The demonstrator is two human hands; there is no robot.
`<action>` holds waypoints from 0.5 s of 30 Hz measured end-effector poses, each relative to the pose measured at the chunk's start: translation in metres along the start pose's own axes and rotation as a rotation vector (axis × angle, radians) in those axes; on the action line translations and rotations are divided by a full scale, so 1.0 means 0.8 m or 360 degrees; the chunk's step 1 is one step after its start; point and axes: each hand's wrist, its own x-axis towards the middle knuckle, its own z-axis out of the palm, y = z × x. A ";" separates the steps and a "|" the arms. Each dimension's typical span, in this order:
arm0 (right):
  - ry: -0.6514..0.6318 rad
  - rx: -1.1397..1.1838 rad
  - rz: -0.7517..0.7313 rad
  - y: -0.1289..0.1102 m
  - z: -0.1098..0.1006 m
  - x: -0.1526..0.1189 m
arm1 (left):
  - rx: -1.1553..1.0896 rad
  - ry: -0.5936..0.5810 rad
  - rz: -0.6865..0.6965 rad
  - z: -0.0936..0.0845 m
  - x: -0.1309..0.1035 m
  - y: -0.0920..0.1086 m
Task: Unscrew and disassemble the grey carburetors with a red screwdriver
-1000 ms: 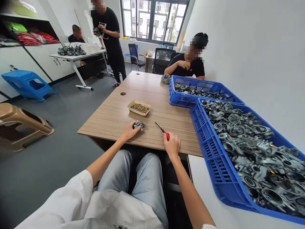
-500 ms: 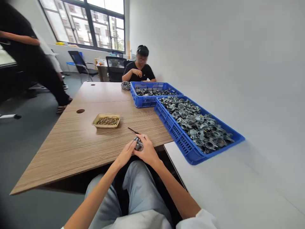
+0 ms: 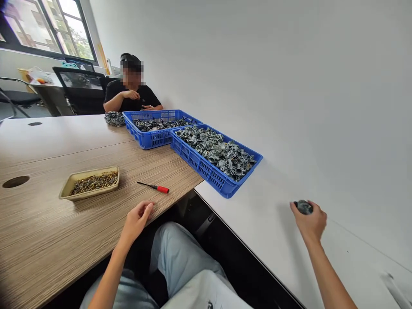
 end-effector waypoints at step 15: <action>0.0257 -0.0254 0.0922 0.221 -0.066 -0.034 | 0.0059 0.0013 0.0010 -0.003 -0.003 -0.013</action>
